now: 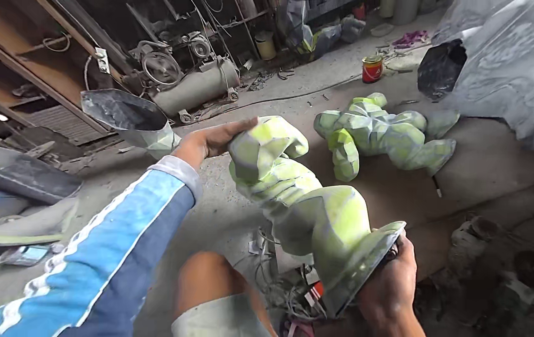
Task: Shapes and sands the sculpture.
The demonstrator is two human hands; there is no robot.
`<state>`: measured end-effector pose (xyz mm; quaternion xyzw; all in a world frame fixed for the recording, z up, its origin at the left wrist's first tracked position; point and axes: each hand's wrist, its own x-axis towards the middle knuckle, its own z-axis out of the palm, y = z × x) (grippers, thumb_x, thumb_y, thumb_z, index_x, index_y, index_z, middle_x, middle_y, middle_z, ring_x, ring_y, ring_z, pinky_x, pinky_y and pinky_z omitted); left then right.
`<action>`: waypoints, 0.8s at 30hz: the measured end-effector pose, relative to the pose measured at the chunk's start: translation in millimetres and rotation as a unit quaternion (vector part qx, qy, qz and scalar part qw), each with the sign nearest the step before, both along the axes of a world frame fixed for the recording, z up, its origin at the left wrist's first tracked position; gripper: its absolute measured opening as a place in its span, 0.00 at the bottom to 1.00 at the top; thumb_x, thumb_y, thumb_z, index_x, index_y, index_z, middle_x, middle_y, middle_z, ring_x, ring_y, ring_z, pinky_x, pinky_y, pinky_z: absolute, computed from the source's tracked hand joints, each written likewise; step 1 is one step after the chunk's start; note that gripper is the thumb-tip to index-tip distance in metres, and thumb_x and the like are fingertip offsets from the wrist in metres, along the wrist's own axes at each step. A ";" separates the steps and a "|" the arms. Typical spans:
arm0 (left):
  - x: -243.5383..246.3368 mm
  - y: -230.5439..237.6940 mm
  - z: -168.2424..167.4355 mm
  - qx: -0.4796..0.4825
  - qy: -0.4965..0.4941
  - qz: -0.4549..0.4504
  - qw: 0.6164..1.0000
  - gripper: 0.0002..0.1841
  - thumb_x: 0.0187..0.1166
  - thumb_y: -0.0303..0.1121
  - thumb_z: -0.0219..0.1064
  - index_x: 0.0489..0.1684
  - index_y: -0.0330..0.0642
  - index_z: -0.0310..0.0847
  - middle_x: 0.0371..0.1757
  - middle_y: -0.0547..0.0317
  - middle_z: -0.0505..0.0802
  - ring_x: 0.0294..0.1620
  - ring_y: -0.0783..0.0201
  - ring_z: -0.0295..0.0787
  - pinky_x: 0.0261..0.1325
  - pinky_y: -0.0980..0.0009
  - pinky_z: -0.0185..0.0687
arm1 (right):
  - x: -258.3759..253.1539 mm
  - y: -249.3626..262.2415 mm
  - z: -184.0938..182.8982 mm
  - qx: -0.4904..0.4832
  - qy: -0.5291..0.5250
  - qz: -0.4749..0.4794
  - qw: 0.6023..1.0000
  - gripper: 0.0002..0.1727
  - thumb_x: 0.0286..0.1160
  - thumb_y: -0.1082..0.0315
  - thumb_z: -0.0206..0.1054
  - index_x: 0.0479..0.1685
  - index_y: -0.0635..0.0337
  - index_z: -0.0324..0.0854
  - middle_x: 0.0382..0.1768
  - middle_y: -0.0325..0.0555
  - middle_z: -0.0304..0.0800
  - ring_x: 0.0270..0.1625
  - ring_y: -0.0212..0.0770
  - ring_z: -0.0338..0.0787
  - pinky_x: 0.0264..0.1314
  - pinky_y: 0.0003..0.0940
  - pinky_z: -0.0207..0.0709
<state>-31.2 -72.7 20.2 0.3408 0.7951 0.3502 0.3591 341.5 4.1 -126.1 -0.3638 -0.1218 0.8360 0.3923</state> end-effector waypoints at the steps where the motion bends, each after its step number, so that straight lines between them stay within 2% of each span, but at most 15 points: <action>1: 0.6 3.2 -1.8 -0.004 -0.044 0.008 0.999 0.37 0.81 0.75 0.40 0.55 0.56 0.83 0.41 0.68 0.94 0.43 0.72 0.93 0.48 0.70 0.91 | 4.0 9.0 -0.4 0.006 -0.016 -0.003 1.000 0.27 0.91 0.43 0.39 0.48 0.53 0.76 0.34 0.46 0.86 0.39 0.42 0.91 0.41 0.46 0.88; 3: 2.8 12.7 -7.2 0.009 -0.145 0.001 0.989 0.42 0.75 0.80 0.38 0.50 0.56 0.86 0.39 0.65 0.96 0.40 0.70 0.94 0.43 0.68 0.93 | 12.0 24.2 -3.3 0.025 -0.031 -0.012 0.999 0.26 0.92 0.44 0.39 0.47 0.54 0.77 0.33 0.45 0.88 0.37 0.41 0.92 0.38 0.43 0.88; 5: 7.9 22.7 -13.3 0.027 -0.231 -0.032 0.972 0.36 0.82 0.73 0.41 0.48 0.55 0.88 0.39 0.64 0.96 0.41 0.70 0.95 0.43 0.68 0.93 | 19.7 35.8 -10.6 0.053 -0.047 -0.026 0.997 0.26 0.93 0.46 0.40 0.44 0.54 0.78 0.31 0.45 0.88 0.34 0.39 0.92 0.35 0.39 0.89; 7: 19.1 30.8 -14.9 0.022 -0.260 -0.034 0.965 0.31 0.87 0.65 0.43 0.47 0.54 0.88 0.39 0.63 0.95 0.40 0.70 0.94 0.42 0.68 0.93 | 27.5 46.3 -21.3 0.077 -0.063 -0.038 0.994 0.26 0.94 0.48 0.39 0.43 0.54 0.79 0.29 0.42 0.88 0.32 0.36 0.91 0.33 0.35 0.88; 9: 33.6 35.1 -14.8 0.004 -0.235 -0.015 0.972 0.28 0.87 0.62 0.47 0.46 0.53 0.88 0.38 0.62 0.95 0.39 0.68 0.94 0.41 0.66 0.93 | 35.6 53.9 -33.1 0.079 -0.048 -0.037 0.995 0.27 0.94 0.48 0.36 0.42 0.53 0.78 0.29 0.40 0.88 0.32 0.33 0.91 0.34 0.32 0.88; 11: 44.0 35.2 -15.2 -0.003 -0.195 0.021 0.981 0.25 0.83 0.62 0.54 0.46 0.53 0.88 0.37 0.61 0.95 0.38 0.67 0.95 0.40 0.66 0.93 | 40.4 58.9 -44.0 0.075 -0.028 -0.037 0.996 0.27 0.94 0.48 0.36 0.44 0.54 0.77 0.30 0.42 0.89 0.34 0.35 0.92 0.35 0.34 0.89; 14: 49.6 29.0 -17.5 0.007 -0.173 0.055 0.983 0.24 0.76 0.63 0.62 0.47 0.55 0.89 0.37 0.61 0.95 0.38 0.67 0.95 0.39 0.65 0.93 | 38.2 66.4 -46.8 0.096 -0.034 -0.041 0.994 0.26 0.94 0.50 0.36 0.46 0.53 0.78 0.32 0.40 0.90 0.35 0.34 0.93 0.36 0.32 0.89; 17: 54.5 16.5 -20.5 0.012 -0.156 0.082 0.984 0.22 0.78 0.61 0.56 0.44 0.57 0.89 0.36 0.62 0.96 0.36 0.69 0.95 0.36 0.67 0.93 | 26.7 75.5 -50.9 0.131 -0.019 -0.042 0.990 0.27 0.95 0.52 0.35 0.44 0.53 0.80 0.31 0.40 0.90 0.35 0.32 0.92 0.37 0.29 0.88; 19: 53.1 8.3 -27.3 0.020 -0.151 0.096 0.984 0.23 0.81 0.61 0.53 0.44 0.57 0.89 0.36 0.63 0.96 0.35 0.69 0.95 0.35 0.67 0.93 | 15.0 84.7 -59.5 0.170 -0.034 -0.044 0.984 0.26 0.95 0.54 0.36 0.46 0.52 0.81 0.32 0.37 0.91 0.36 0.28 0.92 0.38 0.26 0.88; 21: 48.8 8.2 -34.8 0.036 -0.146 0.088 0.985 0.23 0.82 0.60 0.53 0.46 0.57 0.89 0.36 0.62 0.96 0.35 0.69 0.95 0.36 0.67 0.93 | 1.0 100.6 -74.7 0.198 -0.017 -0.038 0.979 0.26 0.95 0.52 0.36 0.47 0.49 0.82 0.34 0.35 0.92 0.39 0.27 0.92 0.41 0.25 0.88; 24: 44.8 27.1 -41.3 0.022 -0.123 0.088 0.988 0.24 0.82 0.62 0.53 0.46 0.56 0.88 0.37 0.61 0.96 0.37 0.67 0.95 0.38 0.66 0.93 | -16.7 123.3 -108.9 0.196 0.023 -0.031 0.980 0.28 0.94 0.49 0.36 0.49 0.50 0.83 0.39 0.37 0.93 0.42 0.30 0.93 0.44 0.28 0.88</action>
